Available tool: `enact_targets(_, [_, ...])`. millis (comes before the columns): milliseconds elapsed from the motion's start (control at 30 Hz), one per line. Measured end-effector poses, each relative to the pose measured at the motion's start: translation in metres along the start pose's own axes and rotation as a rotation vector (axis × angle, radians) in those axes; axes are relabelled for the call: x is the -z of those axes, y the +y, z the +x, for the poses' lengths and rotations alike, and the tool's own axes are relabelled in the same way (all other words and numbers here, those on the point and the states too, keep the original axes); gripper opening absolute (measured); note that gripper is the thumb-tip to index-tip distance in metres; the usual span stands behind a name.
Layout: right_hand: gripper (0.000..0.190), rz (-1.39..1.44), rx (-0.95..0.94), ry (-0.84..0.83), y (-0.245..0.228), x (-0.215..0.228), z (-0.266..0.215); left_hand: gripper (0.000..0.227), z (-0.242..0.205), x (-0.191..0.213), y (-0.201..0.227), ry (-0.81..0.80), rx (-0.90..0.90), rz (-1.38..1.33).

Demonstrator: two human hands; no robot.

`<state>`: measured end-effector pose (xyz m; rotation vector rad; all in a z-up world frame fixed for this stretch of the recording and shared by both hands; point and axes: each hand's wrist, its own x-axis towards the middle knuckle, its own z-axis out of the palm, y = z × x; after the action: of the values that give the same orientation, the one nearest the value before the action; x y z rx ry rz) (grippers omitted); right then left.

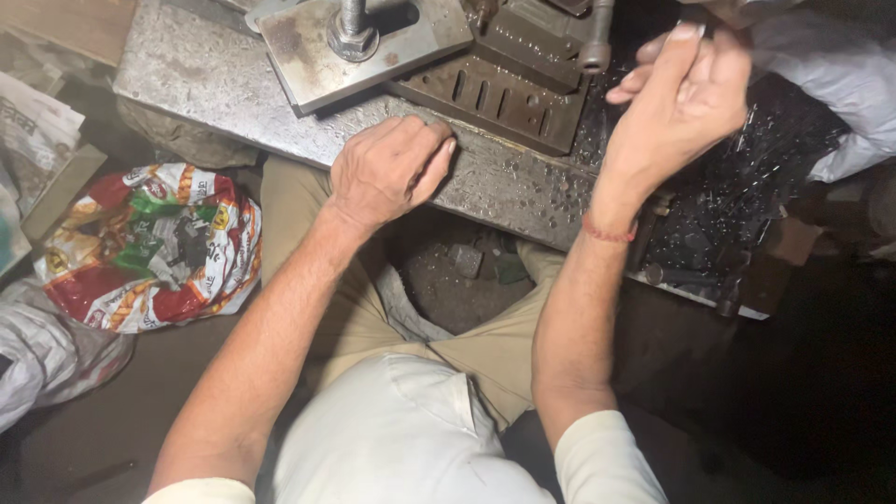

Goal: The person sits on the floor and operates a manual press machine to shape small metal pieces. They repeatedly pick up metal blanks, place them into the press die, and pull a lever to activate the press, then remove the shaped parts.

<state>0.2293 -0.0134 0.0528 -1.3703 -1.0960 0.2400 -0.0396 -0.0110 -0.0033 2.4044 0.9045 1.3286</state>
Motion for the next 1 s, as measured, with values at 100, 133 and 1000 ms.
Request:
enact_targets(100, [0.037,-0.108,-0.094,-0.139,-0.014,-0.008,-0.02,0.014,-0.001,-0.001,0.0,-0.002,-0.001,0.004])
enact_targets(133, [0.039,-0.145,-0.117,-0.18,-0.019,-0.008,-0.025,0.014,0.001,-0.002,-0.001,0.001,-0.007,0.002])
enact_targets(1000, [0.025,-0.046,0.007,-0.041,-0.039,0.001,-0.025,0.013,-0.007,-0.001,0.002,0.027,-0.017,-0.016])
